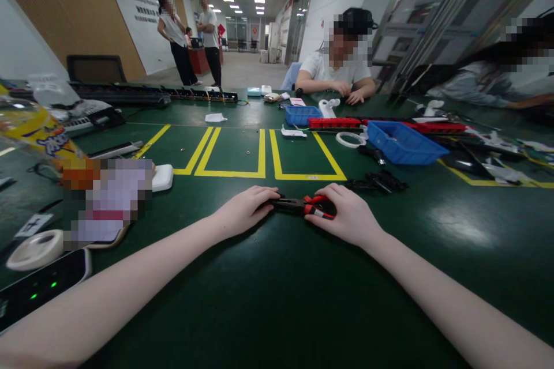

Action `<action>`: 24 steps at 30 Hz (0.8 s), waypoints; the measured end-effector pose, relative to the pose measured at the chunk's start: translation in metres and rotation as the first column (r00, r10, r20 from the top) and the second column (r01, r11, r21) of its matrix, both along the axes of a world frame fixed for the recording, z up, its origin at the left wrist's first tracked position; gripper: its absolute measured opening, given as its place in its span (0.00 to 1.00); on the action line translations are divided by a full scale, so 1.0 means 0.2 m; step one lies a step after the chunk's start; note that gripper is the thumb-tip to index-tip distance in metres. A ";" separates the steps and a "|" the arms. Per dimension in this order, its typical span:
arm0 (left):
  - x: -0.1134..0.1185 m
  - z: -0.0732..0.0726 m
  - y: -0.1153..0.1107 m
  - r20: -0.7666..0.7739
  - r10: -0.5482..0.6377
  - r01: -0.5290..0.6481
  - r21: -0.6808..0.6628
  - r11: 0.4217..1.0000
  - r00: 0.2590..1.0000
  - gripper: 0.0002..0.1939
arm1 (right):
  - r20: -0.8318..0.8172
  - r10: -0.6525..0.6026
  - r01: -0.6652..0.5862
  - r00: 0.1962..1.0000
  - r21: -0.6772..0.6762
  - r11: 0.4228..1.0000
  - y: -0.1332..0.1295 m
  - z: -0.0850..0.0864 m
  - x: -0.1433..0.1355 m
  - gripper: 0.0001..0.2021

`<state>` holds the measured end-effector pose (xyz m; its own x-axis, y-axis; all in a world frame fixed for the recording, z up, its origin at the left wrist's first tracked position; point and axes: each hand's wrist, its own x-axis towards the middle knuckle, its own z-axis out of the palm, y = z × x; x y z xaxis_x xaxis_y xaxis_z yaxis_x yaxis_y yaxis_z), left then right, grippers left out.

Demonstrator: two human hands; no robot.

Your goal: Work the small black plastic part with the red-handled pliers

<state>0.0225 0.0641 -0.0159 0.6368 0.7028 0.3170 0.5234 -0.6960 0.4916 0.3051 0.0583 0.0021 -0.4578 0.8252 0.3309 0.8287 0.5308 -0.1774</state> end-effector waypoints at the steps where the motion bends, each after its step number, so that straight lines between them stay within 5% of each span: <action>1: 0.00 0.00 0.00 0.007 -0.002 0.002 -0.003 1.000 1.000 0.15 | -0.009 -0.002 0.002 1.000 -0.005 1.000 0.00 0.00 0.00 0.21; 24: -0.01 -0.01 0.03 0.072 -0.042 0.047 -0.059 0.997 0.997 0.16 | -0.021 0.003 -0.004 1.000 -0.090 0.996 -0.03 0.01 -0.01 0.23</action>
<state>0.0211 0.0696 -0.0188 0.6455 0.6935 0.3201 0.4553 -0.6858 0.5678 0.3029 0.0532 0.0034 -0.4546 0.8503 0.2651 0.8225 0.5150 -0.2413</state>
